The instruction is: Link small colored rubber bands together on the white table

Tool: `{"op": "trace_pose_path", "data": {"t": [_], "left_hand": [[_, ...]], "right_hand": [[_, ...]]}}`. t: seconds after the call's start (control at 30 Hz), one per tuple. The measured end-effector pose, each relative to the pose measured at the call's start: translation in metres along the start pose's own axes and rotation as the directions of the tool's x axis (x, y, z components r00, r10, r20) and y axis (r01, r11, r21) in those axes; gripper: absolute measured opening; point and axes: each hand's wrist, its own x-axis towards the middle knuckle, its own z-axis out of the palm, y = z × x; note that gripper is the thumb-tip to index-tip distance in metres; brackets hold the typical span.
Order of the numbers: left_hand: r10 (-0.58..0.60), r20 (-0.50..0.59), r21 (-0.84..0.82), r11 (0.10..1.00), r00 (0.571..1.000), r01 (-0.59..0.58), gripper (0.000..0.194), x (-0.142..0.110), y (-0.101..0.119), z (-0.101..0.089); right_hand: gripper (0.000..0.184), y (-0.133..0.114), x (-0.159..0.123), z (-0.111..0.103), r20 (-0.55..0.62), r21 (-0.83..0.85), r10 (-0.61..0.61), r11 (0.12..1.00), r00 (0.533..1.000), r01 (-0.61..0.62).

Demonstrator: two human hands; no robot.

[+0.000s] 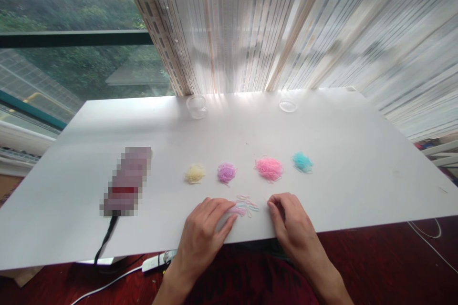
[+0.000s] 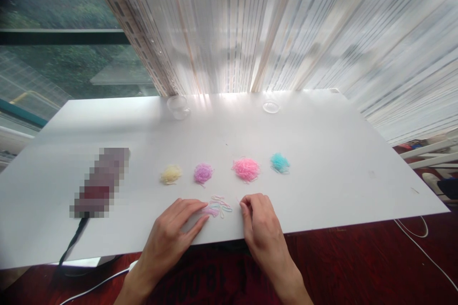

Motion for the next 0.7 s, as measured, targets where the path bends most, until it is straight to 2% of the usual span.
{"op": "trace_pose_path", "data": {"t": [0.07,0.17,0.27,0.37,0.43,0.53,0.63,0.7], "left_hand": [[-0.013,0.006,0.026,1.000,1.000,0.013,0.016,-0.004,-0.004,-0.004],[-0.040,0.001,0.056,0.998,0.999,0.040,0.016,-0.008,-0.009,-0.009],[-0.056,0.003,0.066,0.996,0.998,0.056,0.016,-0.009,-0.010,-0.010],[-0.063,0.002,0.069,0.996,0.998,0.062,0.018,-0.009,-0.008,-0.009],[-0.067,-0.007,0.065,0.996,0.998,0.067,0.019,-0.009,-0.007,-0.008],[-0.060,-0.022,0.053,0.997,0.998,0.062,0.020,-0.010,-0.008,-0.007],[-0.050,-0.034,0.054,0.997,0.998,0.052,0.020,-0.010,-0.009,-0.007],[-0.051,-0.033,0.062,0.997,0.998,0.053,0.020,-0.010,-0.009,-0.007]], "right_hand": [[0.026,-0.001,0.002,-0.002,0.013,0.106,0.108,0.988,0.994,-0.109],[0.033,-0.002,0.008,-0.005,0.100,0.311,0.238,0.915,0.966,-0.258],[0.037,0.000,0.015,-0.007,0.110,0.450,0.263,0.847,0.959,-0.284],[0.038,0.001,0.020,-0.007,0.087,0.484,0.272,0.829,0.958,-0.279],[0.036,0.002,0.022,-0.006,0.018,0.440,0.278,0.860,0.960,-0.258],[0.032,0.005,0.029,-0.008,-0.159,0.261,0.250,0.944,0.955,-0.203],[0.028,0.008,0.042,-0.012,-0.294,0.055,0.119,0.993,0.948,-0.108],[0.026,0.011,0.053,-0.014,-0.323,-0.048,0.015,0.998,0.946,-0.032]]}}
